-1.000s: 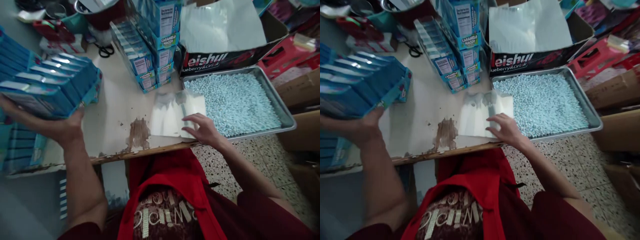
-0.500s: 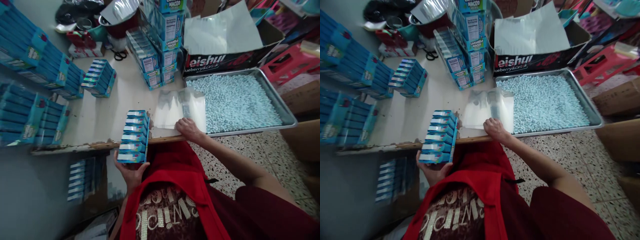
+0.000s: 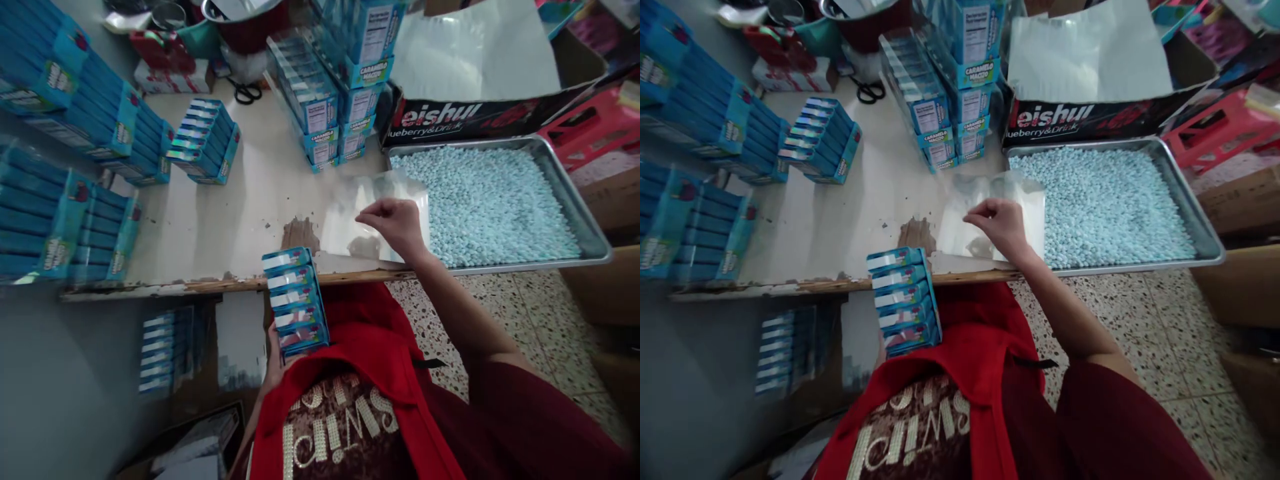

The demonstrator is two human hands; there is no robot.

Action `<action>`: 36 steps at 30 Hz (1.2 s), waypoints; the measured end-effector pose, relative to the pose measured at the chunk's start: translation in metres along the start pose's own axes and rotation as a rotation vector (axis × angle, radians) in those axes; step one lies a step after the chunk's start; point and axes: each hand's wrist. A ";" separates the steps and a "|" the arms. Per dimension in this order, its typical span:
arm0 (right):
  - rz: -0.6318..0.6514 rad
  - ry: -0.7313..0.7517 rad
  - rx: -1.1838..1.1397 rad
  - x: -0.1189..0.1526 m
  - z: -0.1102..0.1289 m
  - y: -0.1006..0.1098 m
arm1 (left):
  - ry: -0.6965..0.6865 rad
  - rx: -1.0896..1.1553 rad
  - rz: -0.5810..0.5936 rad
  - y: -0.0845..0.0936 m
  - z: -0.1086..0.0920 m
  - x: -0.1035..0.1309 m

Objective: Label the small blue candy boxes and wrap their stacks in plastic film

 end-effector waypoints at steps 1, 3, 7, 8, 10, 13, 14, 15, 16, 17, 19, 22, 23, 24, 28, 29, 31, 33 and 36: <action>-0.043 0.089 0.061 -0.007 0.014 -0.009 | 0.017 0.031 -0.001 0.003 0.004 0.003; -0.019 0.298 0.216 -0.025 0.040 -0.035 | 0.050 0.088 -0.011 0.014 0.006 0.005; 0.460 0.625 0.514 -0.060 0.066 -0.097 | 0.025 -0.057 -0.008 0.053 -0.025 -0.001; 0.577 0.647 0.570 -0.067 0.067 -0.110 | -0.032 -0.191 -0.052 0.064 -0.041 -0.006; 0.729 0.619 0.641 -0.078 0.065 -0.129 | -0.221 -0.496 -0.229 0.082 -0.076 -0.024; 0.782 0.507 0.650 -0.085 0.059 -0.142 | -0.488 -0.760 -0.388 0.100 -0.120 -0.078; 0.778 0.466 0.637 -0.086 0.058 -0.144 | -0.529 -0.832 -0.363 0.104 -0.129 -0.101; 0.769 0.427 0.624 -0.086 0.056 -0.145 | -0.559 -0.895 -0.348 0.107 -0.135 -0.124; 0.759 0.392 0.611 -0.086 0.053 -0.145 | -0.582 -0.961 -0.333 0.110 -0.138 -0.145; 0.752 0.365 0.602 -0.086 0.051 -0.145 | -0.599 -1.032 -0.317 0.113 -0.138 -0.163; 0.745 0.332 0.595 -0.085 0.044 -0.145 | -0.623 -1.170 -0.322 0.118 -0.137 -0.186; 0.762 0.312 0.602 -0.084 0.035 -0.145 | -0.680 -1.377 -0.387 0.121 -0.140 -0.192; 0.765 0.318 0.608 -0.084 0.033 -0.145 | -0.710 -1.457 -0.382 0.122 -0.145 -0.192; 0.765 0.338 0.616 -0.084 0.031 -0.145 | -0.741 -1.539 -0.349 0.123 -0.150 -0.192; 0.764 0.429 0.659 -0.084 0.029 -0.143 | -0.758 -1.729 -0.085 0.123 -0.165 -0.208; 0.760 0.425 0.673 -0.083 0.029 -0.142 | -0.736 -1.731 -0.067 0.122 -0.164 -0.213; 0.735 0.400 0.719 -0.079 0.030 -0.139 | -0.697 -1.707 -0.120 0.118 -0.156 -0.220; 0.683 0.383 0.779 -0.072 0.031 -0.136 | -0.683 -1.658 -0.237 0.113 -0.143 -0.220; 0.599 0.345 0.841 -0.058 0.030 -0.128 | -0.698 -1.567 -0.359 0.106 -0.127 -0.213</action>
Point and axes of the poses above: each hand's wrist, its own x-axis away from the middle knuckle, its own y-axis out of the back of the hand, z = x × y, and after that the axes turned 9 degrees about z, right-handed
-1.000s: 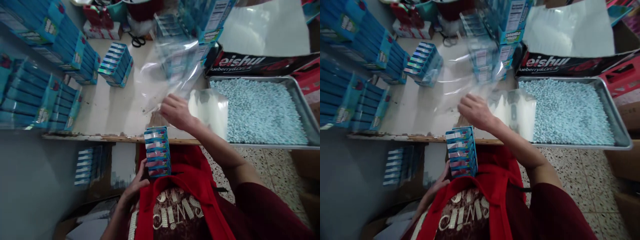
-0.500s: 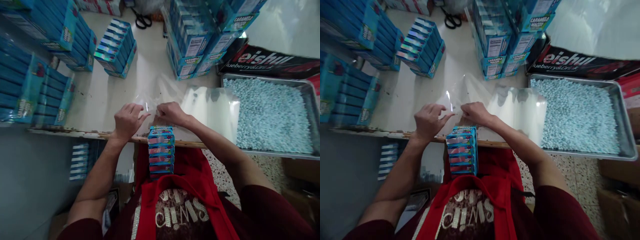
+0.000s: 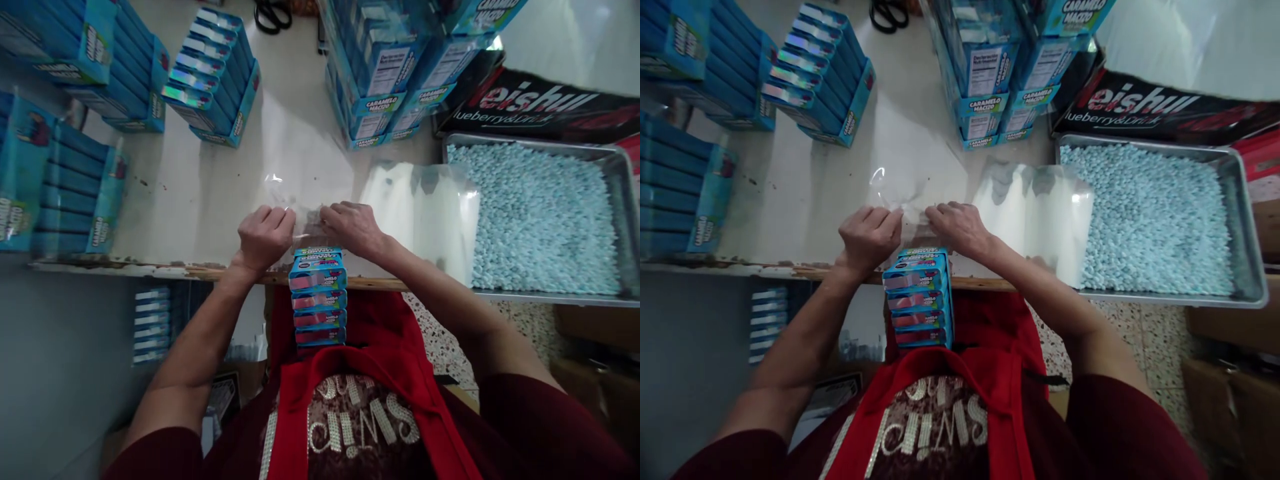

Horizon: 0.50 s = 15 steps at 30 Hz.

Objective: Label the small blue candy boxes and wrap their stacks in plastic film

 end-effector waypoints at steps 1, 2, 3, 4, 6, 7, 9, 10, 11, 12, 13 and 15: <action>-0.012 -0.031 -0.004 0.006 0.000 -0.001 | 0.014 0.015 -0.026 -0.001 -0.003 0.004; -0.018 -0.062 -0.018 0.011 0.000 -0.002 | 0.021 0.027 -0.048 -0.001 -0.005 0.008; -0.017 -0.091 -0.040 0.017 0.000 -0.003 | 0.020 0.031 -0.066 -0.001 -0.007 0.011; -0.009 -0.120 -0.066 0.022 0.001 -0.004 | 0.012 0.027 -0.079 0.000 -0.010 0.014; 0.023 -0.173 -0.114 0.030 0.002 -0.005 | -0.016 -0.007 -0.086 0.004 -0.014 0.020; 0.046 -0.191 -0.129 0.034 0.004 -0.006 | -0.025 -0.028 -0.083 0.007 -0.016 0.023; 0.089 -0.207 -0.146 0.040 0.007 -0.005 | -0.034 -0.041 -0.070 0.015 -0.020 0.029; 0.103 -0.210 -0.149 0.043 0.009 -0.004 | -0.036 -0.031 -0.054 0.020 -0.022 0.032; 0.113 -0.212 -0.152 0.046 0.010 -0.001 | -0.041 -0.016 -0.031 0.027 -0.024 0.034; 0.117 -0.213 -0.155 0.049 0.012 0.002 | -0.052 0.002 0.009 0.036 -0.025 0.034; 0.117 -0.215 -0.157 0.053 0.013 0.006 | -0.071 0.022 0.063 0.046 -0.027 0.035; 0.104 -0.219 -0.165 0.062 0.017 0.017 | -0.098 0.075 0.176 0.069 -0.032 0.034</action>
Point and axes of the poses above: each hand's wrist, its own x-axis away from the middle knuckle, its own y-axis out of the back of the hand, z = x × y, and after that the axes turned 9 degrees about z, right-handed
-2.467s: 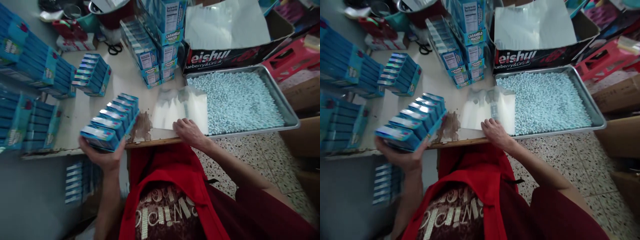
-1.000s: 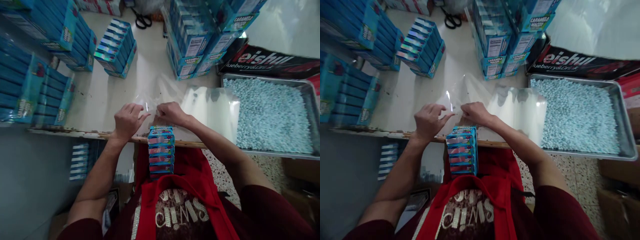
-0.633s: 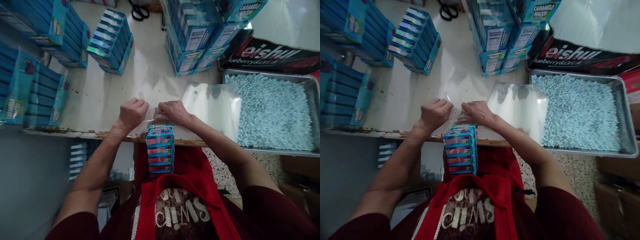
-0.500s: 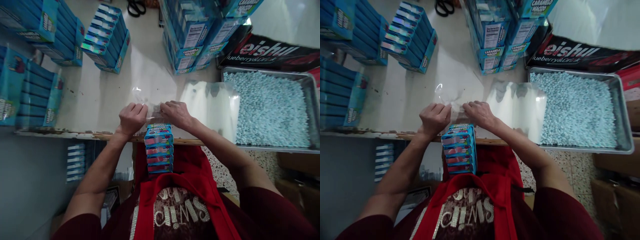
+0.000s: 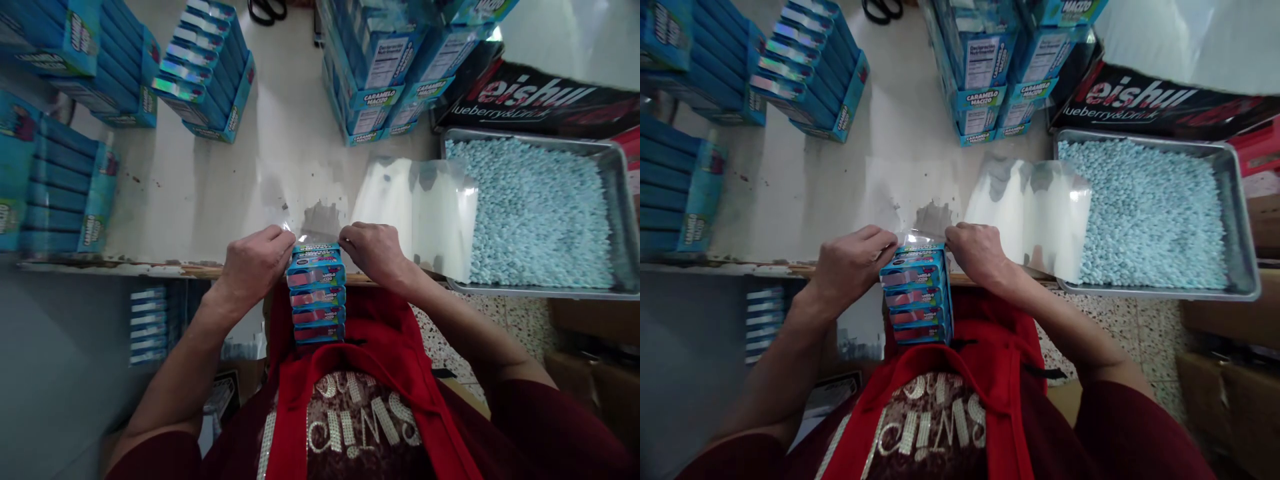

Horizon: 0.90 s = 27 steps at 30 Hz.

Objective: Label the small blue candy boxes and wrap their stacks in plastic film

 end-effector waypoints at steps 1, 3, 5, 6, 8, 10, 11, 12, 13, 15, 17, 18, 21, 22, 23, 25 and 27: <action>-0.016 0.003 -0.010 0.007 0.002 0.005 | -0.001 0.031 0.034 0.012 -0.005 0.001; -0.070 0.012 -0.048 0.022 0.007 0.014 | 0.047 0.063 0.036 0.034 -0.017 0.005; -0.145 0.020 -0.119 0.037 0.014 0.020 | 0.149 0.054 -0.023 0.049 -0.032 0.012; -0.186 0.018 -0.175 0.044 0.018 0.020 | 0.203 0.053 -0.058 0.053 -0.038 0.015; -0.262 0.007 -0.333 0.053 0.026 0.017 | 0.313 0.092 -0.136 0.054 -0.050 0.022; -0.333 -0.005 -0.521 0.056 0.033 0.011 | 0.415 0.159 -0.212 0.047 -0.059 0.027; -0.361 -0.012 -0.606 0.057 0.036 0.007 | 0.462 0.183 -0.250 0.043 -0.063 0.028; -0.385 -0.017 -0.675 0.056 0.038 0.004 | 0.502 0.195 -0.288 0.037 -0.067 0.029; -0.406 -0.021 -0.722 0.056 0.039 0.001 | 0.533 0.196 -0.324 0.032 -0.070 0.029; -0.426 -0.028 -0.768 0.056 0.040 0.000 | 0.570 0.181 -0.398 0.023 -0.075 0.030; -0.407 -0.030 -0.810 0.058 0.038 0.003 | 0.573 0.184 -0.450 0.019 -0.077 0.032; -0.376 -0.030 -0.846 0.058 0.037 0.007 | 0.559 0.203 -0.443 0.019 -0.077 0.033; -0.248 -0.008 -0.948 0.059 0.034 0.020 | 0.485 0.287 -0.311 0.028 -0.069 0.035; -0.214 0.001 -0.946 0.060 0.034 0.024 | 0.460 0.312 -0.250 0.033 -0.065 0.035; -0.195 0.009 -0.923 0.060 0.034 0.028 | 0.442 0.334 -0.200 0.038 -0.062 0.034; -0.213 0.023 -0.834 0.062 0.038 0.032 | 0.434 0.343 -0.148 0.046 -0.059 0.033; -0.298 0.015 -0.695 0.065 0.045 0.030 | 0.465 0.303 -0.154 0.049 -0.063 0.032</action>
Point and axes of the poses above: each hand's wrist, its own x-axis away from the middle knuckle, its own y-axis out of the back of the hand, z = x × y, and after that the axes turned 9 degrees about z, right-handed
